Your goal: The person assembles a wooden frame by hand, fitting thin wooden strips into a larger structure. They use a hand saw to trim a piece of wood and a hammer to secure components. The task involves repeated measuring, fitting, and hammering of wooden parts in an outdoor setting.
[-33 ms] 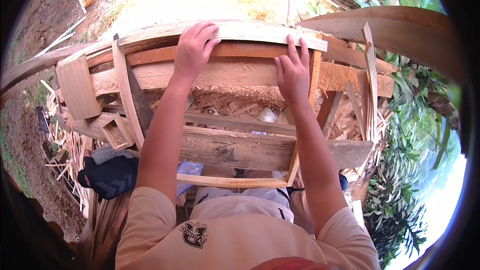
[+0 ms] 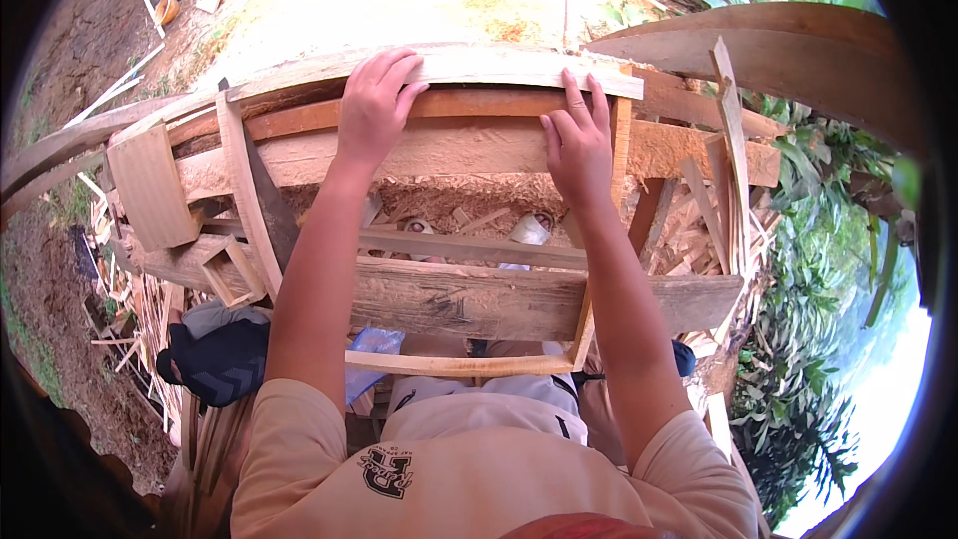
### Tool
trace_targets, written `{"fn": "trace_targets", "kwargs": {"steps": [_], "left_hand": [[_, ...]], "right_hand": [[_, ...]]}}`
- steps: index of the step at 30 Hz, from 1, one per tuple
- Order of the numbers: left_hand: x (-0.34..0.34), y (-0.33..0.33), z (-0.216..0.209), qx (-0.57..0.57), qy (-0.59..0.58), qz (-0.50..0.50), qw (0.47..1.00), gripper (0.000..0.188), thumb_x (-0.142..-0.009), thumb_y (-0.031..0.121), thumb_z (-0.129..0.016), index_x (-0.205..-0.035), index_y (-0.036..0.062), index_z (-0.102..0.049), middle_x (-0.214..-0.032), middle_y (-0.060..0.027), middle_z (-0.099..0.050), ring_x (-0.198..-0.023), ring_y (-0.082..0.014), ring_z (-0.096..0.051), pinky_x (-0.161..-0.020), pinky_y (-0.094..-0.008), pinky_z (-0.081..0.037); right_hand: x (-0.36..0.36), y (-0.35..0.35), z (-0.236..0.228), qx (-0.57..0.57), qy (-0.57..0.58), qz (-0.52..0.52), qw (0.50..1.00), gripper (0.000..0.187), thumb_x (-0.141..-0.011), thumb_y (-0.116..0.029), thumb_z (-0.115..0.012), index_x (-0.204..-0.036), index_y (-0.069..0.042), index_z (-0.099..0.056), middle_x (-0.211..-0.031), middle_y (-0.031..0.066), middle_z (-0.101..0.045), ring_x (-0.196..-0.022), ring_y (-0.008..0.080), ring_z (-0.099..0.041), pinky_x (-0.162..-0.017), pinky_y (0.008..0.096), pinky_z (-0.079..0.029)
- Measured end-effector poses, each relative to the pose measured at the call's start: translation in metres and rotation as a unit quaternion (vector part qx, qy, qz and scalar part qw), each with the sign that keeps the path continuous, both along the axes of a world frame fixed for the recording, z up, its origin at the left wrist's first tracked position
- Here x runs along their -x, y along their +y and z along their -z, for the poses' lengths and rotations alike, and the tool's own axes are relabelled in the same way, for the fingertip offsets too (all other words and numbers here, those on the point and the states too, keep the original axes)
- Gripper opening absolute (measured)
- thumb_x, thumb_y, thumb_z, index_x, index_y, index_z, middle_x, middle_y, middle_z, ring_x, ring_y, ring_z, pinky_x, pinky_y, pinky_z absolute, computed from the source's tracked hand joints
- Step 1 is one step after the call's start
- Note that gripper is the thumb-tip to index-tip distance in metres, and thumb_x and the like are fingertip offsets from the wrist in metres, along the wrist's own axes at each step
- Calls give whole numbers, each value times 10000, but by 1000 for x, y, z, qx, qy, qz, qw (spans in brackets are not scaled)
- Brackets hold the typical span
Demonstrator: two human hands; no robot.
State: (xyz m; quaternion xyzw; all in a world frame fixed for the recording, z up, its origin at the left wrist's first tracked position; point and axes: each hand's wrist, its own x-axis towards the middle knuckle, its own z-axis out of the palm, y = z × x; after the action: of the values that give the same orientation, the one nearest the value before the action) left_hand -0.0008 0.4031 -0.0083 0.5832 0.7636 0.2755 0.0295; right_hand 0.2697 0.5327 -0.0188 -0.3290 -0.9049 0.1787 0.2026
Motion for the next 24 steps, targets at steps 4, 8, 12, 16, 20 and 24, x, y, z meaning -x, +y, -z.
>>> {"fn": "trace_targets", "kwargs": {"steps": [4, 8, 12, 16, 20, 24], "left_hand": [[6, 0, -6, 20, -5, -1, 1000, 309, -866, 153, -779, -1149, 58, -696, -1201, -88, -691, -1107, -297, -659, -970, -419, -520], [7, 3, -10, 26, -34, 5, 999, 309, -866, 128, -778, -1145, 31, -687, -1187, -107, -681, -1083, -316, -666, -939, -413, -537], [8, 1, -13, 35, -76, -10, 996, 305, -879, 112, -773, -1153, 17, -679, -1166, -113, -675, -1069, -318, -670, -901, -392, -560], [13, -4, -9, 0, -69, -25, 997, 328, -851, 163, -815, -1117, 25, -680, -1154, -107, -675, -1060, -307, -675, -903, -390, -561], [22, -11, -1, -5, 19, -51, 999, 370, -796, 222, -864, -1083, 62, -694, -1173, -79, -692, -1098, -281, -674, -1094, -484, -448], [24, -15, 11, -12, -35, -73, 997, 395, -765, 269, -890, -1064, 87, -708, -1148, -45, -719, -1113, -245, -679, -1207, -566, -304]], "right_hand": [[-19, 13, 3, -13, 62, 117, 991, 183, -969, -137, -669, -846, -2, -663, -1482, 250, -538, -1417, 462, -422, -1143, 542, -374], [-24, 25, 14, 37, 115, 231, 965, 192, -983, -141, -645, -887, 21, -679, -1480, 285, -524, -1357, 470, -486, -1104, 500, -407], [-18, 34, 11, 133, 161, 241, 948, 184, -990, -135, -629, -959, 33, -698, -1422, 265, -569, -1302, 411, -546, -1055, 467, -450], [-16, 36, 14, 112, 137, 235, 956, 197, -996, -136, -622, -1026, 36, -714, -1350, 238, -604, -1249, 380, -575, -1020, 461, -469], [-16, 34, 18, 68, 123, 221, 965, 190, -1004, -117, -613, -1031, 36, -721, -1334, 214, -612, -1226, 360, -590, -1018, 447, -476], [-12, 33, 21, 51, 114, 229, 965, 184, -1004, -111, -613, -1019, 35, -725, -1336, 212, -620, -1232, 352, -592, -1022, 439, -479]]}}
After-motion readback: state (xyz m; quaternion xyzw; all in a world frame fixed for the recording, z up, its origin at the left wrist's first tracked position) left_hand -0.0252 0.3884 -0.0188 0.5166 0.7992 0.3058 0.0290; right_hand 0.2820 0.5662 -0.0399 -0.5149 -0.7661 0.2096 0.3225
